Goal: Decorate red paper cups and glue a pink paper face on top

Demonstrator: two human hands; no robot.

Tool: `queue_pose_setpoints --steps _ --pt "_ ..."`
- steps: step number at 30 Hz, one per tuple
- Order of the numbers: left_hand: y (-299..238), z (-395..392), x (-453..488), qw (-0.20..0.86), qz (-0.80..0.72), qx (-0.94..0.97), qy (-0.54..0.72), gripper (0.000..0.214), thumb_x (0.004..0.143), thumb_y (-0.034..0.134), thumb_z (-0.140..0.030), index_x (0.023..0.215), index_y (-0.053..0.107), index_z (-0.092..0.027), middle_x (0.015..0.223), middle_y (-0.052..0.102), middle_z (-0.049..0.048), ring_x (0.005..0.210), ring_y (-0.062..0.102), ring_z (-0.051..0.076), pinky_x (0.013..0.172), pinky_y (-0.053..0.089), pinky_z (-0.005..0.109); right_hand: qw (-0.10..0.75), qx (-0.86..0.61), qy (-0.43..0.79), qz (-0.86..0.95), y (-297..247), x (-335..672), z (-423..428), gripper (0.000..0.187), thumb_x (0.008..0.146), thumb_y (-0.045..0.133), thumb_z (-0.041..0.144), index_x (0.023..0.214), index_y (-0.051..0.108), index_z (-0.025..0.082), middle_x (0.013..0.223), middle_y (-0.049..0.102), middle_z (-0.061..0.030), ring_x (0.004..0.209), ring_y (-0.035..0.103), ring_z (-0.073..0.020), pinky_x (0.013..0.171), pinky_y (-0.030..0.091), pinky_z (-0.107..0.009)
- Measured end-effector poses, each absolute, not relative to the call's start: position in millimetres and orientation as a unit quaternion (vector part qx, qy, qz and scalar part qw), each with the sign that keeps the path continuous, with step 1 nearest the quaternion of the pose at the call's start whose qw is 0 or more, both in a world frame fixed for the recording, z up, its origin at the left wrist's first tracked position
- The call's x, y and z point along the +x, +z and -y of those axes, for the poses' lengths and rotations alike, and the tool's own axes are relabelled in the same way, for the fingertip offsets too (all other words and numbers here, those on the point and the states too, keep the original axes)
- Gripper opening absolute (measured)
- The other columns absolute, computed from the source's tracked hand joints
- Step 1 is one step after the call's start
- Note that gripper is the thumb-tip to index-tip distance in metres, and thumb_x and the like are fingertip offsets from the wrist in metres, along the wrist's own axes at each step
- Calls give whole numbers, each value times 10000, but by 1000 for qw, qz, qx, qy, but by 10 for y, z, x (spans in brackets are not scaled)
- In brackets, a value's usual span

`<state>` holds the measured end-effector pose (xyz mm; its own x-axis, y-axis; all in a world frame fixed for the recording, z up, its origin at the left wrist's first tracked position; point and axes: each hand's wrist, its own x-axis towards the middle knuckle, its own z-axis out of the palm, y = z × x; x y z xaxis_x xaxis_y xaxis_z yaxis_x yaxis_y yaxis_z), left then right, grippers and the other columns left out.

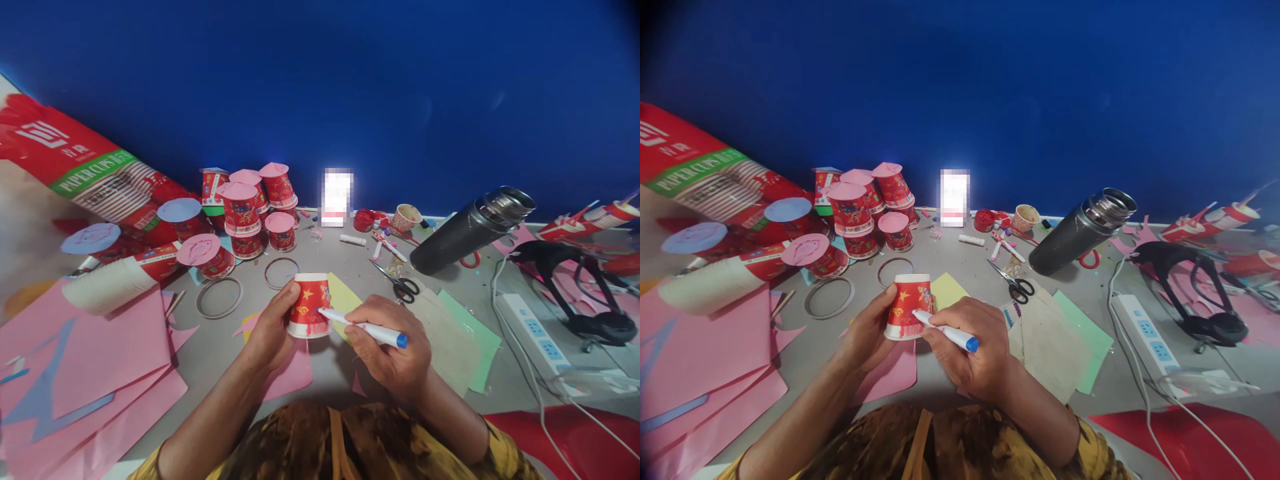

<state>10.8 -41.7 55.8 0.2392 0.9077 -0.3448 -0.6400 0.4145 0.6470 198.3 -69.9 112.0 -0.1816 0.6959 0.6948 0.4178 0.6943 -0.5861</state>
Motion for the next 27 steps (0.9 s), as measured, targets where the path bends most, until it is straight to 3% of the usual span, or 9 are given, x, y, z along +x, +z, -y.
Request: queue_pose_setpoints --steps 9,19,27 --pt "494 414 67 789 -352 132 486 330 922 760 -376 1113 748 -107 1065 825 163 951 802 299 885 646 419 525 -393 126 744 1111 2029 717 108 965 640 172 910 720 219 719 759 -20 599 692 -169 580 550 -284" --pt "603 419 99 794 -361 126 472 338 1011 606 -346 1099 775 -67 994 839 186 1006 806 319 893 654 413 528 -401 124 738 1128 2041 723 102 955 644 156 904 702 223 732 756 -9 616 702 -167 603 556 -275" --pt "616 418 102 799 -353 123 471 356 1000 634 -364 1078 781 -49 1001 841 194 1011 807 327 907 651 398 524 -402 128 740 1175 2033 767 128 957 624 130 928 687 236 741 749 -9 638 705 -161 621 542 -258"
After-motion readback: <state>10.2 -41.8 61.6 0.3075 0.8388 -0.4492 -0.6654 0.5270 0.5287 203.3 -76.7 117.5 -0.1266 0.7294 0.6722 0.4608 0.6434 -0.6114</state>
